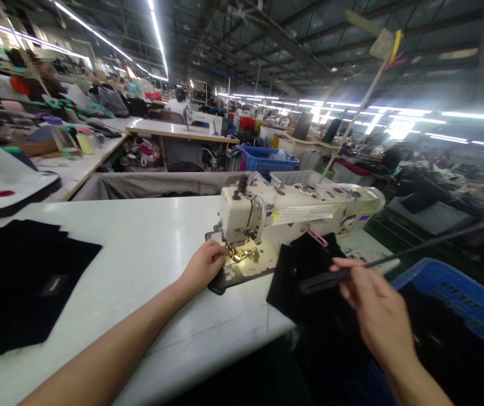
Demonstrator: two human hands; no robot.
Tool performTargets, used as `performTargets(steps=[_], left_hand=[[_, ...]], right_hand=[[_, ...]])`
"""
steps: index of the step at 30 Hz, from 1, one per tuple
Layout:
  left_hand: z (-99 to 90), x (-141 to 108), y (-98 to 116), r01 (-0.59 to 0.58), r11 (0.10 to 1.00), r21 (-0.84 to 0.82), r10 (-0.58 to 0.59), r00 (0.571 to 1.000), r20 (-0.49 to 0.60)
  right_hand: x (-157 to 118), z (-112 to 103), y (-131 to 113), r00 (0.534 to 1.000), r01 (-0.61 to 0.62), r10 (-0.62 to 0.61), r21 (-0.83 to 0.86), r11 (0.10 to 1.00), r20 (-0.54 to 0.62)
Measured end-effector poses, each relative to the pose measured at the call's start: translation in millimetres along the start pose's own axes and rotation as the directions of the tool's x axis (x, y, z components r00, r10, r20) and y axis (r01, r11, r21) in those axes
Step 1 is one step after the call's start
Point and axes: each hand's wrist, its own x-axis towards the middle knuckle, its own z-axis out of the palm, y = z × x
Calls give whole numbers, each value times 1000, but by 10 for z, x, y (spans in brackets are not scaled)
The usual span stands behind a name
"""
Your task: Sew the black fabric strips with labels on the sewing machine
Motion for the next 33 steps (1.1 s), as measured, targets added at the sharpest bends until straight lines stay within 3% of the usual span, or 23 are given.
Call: performTargets(steps=[2, 4, 5, 7, 9, 10, 12, 16, 22, 27, 31, 33], left_hand=[[-52, 11, -13, 104, 992, -70, -107, 994, -28], [-152, 20, -31, 162, 982, -97, -165, 986, -28], [-219, 23, -41, 184, 977, -109, -188, 982, -28], [-374, 28, -67, 215, 969, -124, -220, 975, -32], [-526, 34, -102, 256, 952, -165, -267, 963, -43], [-590, 38, -122, 283, 938, -201, -297, 954, -47], [-676, 45, -161, 324, 901, -288, -350, 936, -45], [-697, 55, -193, 326, 886, -329, -352, 936, -21], [-654, 65, -159, 324, 899, -294, -349, 936, -35], [-661, 70, -162, 330, 916, -228, -346, 938, -33], [-655, 70, -169, 342, 908, -243, -362, 931, -41], [-649, 71, -178, 342, 905, -255, -363, 931, -43]], right_hand=[[-129, 384, -122, 973, -22, -24, 195, 981, 231], [-204, 778, -213, 902, 64, -153, 224, 973, 405], [-222, 969, -250, 855, 205, -272, 194, 959, 441], [-232, 1319, -303, 716, 524, -517, 127, 842, 469], [-223, 1606, -331, 613, 694, -617, 38, 719, 493], [-216, 1722, -336, 584, 738, -636, -3, 675, 504], [-197, 1892, -333, 563, 783, -637, -92, 615, 526], [-137, 2033, -298, 588, 793, -613, -227, 566, 528], [-54, 2077, -283, 547, 827, -642, -228, 514, 537], [-60, 2112, -342, 542, 832, -647, -232, 504, 537], [-83, 2102, -356, 483, 869, -714, -180, 461, 506], [-70, 2090, -323, 491, 866, -716, -189, 463, 495]])
